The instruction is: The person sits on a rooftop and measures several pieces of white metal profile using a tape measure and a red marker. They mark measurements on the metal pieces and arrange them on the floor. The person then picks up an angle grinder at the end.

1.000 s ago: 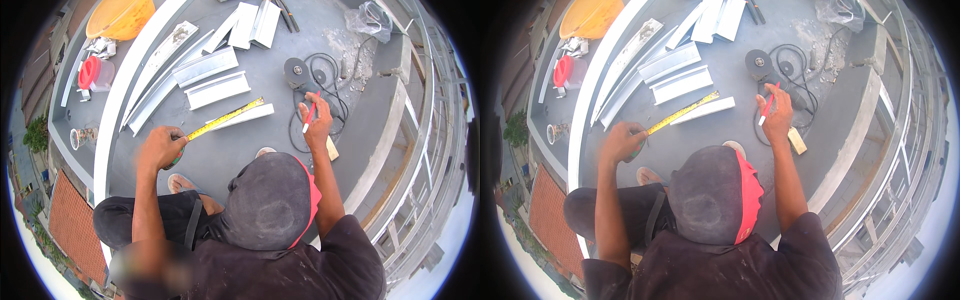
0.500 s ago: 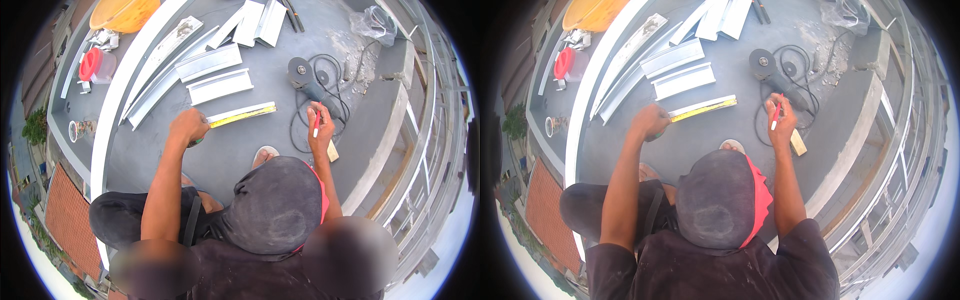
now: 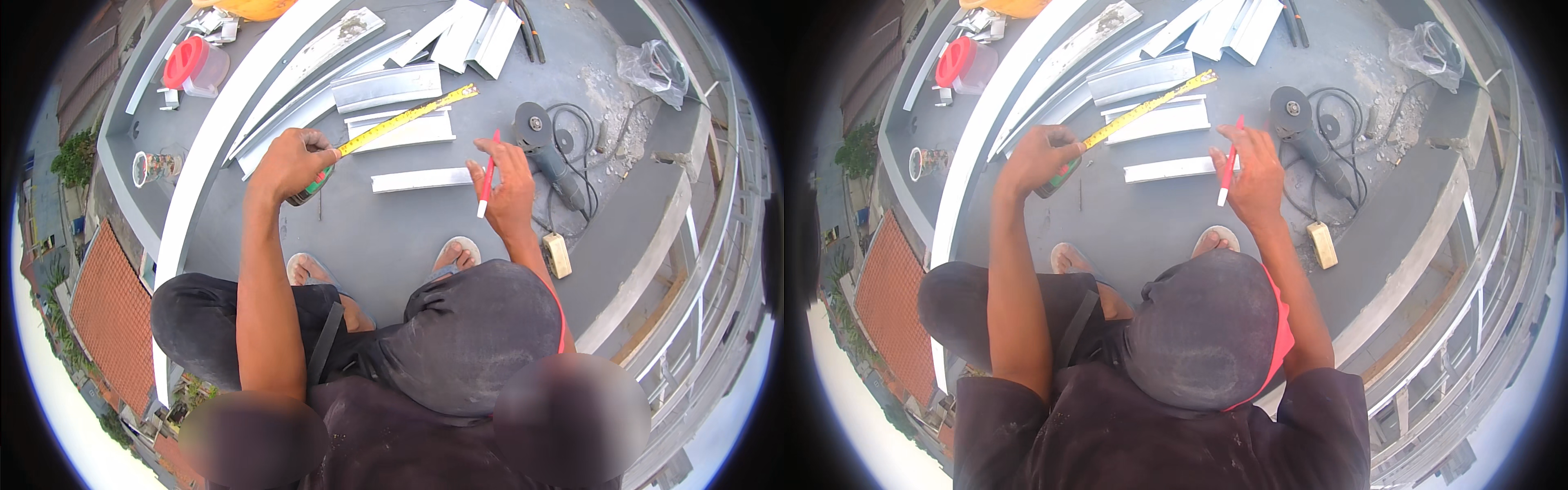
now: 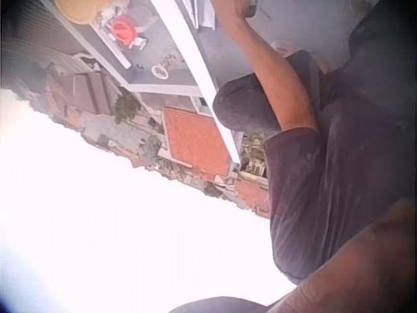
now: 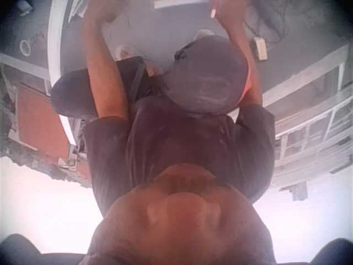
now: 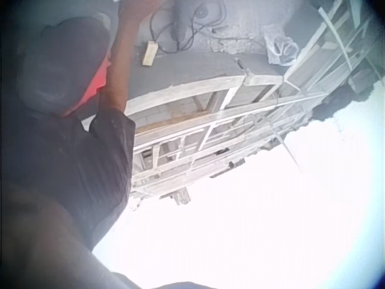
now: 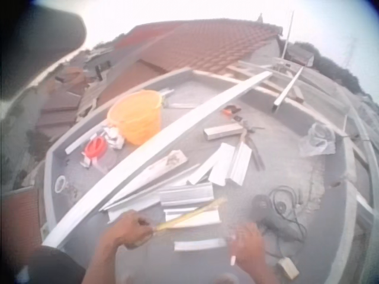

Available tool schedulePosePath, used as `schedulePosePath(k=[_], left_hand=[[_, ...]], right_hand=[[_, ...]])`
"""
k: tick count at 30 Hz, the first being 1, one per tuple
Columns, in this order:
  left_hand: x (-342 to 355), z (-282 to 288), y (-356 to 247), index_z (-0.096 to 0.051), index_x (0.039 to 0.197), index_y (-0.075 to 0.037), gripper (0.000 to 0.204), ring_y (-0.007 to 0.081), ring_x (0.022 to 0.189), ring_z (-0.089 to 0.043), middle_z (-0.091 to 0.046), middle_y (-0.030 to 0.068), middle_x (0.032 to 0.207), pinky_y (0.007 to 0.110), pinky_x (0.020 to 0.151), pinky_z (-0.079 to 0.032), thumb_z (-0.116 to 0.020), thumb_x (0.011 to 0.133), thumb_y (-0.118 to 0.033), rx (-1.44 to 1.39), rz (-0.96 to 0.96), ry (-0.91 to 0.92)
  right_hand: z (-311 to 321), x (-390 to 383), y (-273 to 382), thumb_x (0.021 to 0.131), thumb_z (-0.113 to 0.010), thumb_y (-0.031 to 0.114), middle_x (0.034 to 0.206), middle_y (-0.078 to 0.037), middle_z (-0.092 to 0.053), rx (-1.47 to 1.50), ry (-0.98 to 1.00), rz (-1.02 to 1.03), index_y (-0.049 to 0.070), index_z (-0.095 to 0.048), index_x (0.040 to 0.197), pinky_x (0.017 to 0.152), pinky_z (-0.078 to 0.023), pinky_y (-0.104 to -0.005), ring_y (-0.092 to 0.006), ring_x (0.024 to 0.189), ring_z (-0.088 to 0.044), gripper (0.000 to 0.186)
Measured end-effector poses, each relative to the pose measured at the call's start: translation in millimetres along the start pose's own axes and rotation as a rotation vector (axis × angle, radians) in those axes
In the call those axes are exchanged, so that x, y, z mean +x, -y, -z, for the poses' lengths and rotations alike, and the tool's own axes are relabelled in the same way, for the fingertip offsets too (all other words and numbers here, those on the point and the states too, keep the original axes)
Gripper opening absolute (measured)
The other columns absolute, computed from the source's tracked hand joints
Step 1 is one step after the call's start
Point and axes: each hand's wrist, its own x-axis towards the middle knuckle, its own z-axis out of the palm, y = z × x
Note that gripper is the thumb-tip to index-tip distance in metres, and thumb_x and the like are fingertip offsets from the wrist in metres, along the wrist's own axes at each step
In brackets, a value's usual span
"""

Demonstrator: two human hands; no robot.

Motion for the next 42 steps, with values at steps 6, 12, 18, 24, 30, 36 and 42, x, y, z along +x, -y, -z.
schedulePosePath(k=[6, 12, 18, 24, 30, 36, 42], left_hand=[[-3, 21, 15, -0.08, 0.106, 0.001, 0.037, 0.0185, 0.081, -0.065, -0.072, 0.0107, 0.09, 0.036, 0.077, -0.054, -0.078, 0.092, -0.033, -0.201, 0.004, -0.119], [-14, 17, 13, -0.08, 0.106, -0.002, 0.035, 0.0161, 0.081, -0.062, -0.069, 0.0086, 0.088, 0.035, 0.074, -0.051, -0.079, 0.091, -0.034, -0.384, 0.042, -0.08], [7, -12, 11, -0.081, 0.108, -0.003, 0.037, 0.0164, 0.083, -0.062, -0.07, 0.0081, 0.09, 0.034, 0.075, -0.051, -0.08, 0.091, -0.036, -0.431, 0.032, 0.044], [11, -20, 3, -0.081, 0.108, -0.002, 0.037, 0.0159, 0.082, -0.062, -0.07, 0.0079, 0.09, 0.034, 0.075, -0.052, -0.08, 0.091, -0.035, -0.417, 0.005, 0.074], [4, -3, 10, -0.081, 0.108, -0.001, 0.037, 0.0168, 0.08, -0.064, -0.072, 0.0099, 0.091, 0.034, 0.073, -0.053, -0.08, 0.091, -0.033, -0.404, 0.006, 0.004], [10, -12, 24, -0.082, 0.107, 0.0, 0.035, 0.0201, 0.077, -0.068, -0.076, 0.0141, 0.09, 0.036, 0.072, -0.056, -0.081, 0.09, -0.03, -0.287, 0.057, -0.016], [23, -24, 21, -0.083, 0.104, 0.0, 0.034, 0.0219, 0.075, -0.069, -0.076, 0.0151, 0.088, 0.038, 0.073, -0.057, -0.082, 0.088, -0.03, -0.275, 0.041, 0.003]], right_hand=[[-95, 19, 21, 0.089, -0.083, 0.022, 0.103, -0.014, -0.072, -0.217, 0.688, 0.346, 0.007, -0.069, 0.115, 0.084, -0.058, -0.0502, -0.0355, 0.1, -0.072, 0.034], [-46, 39, 35, 0.091, -0.082, 0.023, 0.094, -0.016, -0.077, -0.075, 0.71, -0.294, 0.0, -0.069, 0.123, 0.077, -0.063, -0.0431, -0.0347, 0.082, -0.076, 0.042], [-65, -33, -2, 0.101, -0.074, 0.016, 0.114, -0.016, -0.072, 0.994, 0.082, -1.182, -0.004, -0.066, 0.126, 0.083, -0.069, -0.046, -0.0316, 0.097, -0.077, 0.034], [-77, -61, -9, 0.107, -0.07, 0.023, 0.122, -0.019, -0.067, 1.265, -0.043, -1.189, 0.0, -0.055, 0.131, 0.1, -0.063, -0.0495, -0.035, 0.12, -0.07, 0.037], [-53, -107, -25, 0.107, -0.07, 0.025, 0.119, -0.016, -0.072, 0.691, 0.034, -1.103, -0.002, -0.065, 0.128, 0.092, -0.062, -0.0447, -0.0259, 0.105, -0.072, 0.036], [-34, -105, -45, 0.102, -0.074, 0.028, 0.107, -0.018, -0.077, 0.181, -0.044, -0.814, 0.0, -0.074, 0.12, 0.078, -0.06, -0.0424, -0.0266, 0.094, -0.075, 0.033], [-72, 7, -75, 0.095, -0.079, 0.03, 0.106, -0.019, -0.077, -0.167, 0.259, -0.768, 0.002, -0.076, 0.118, 0.093, -0.057, -0.048, -0.0392, 0.107, -0.073, 0.036]])
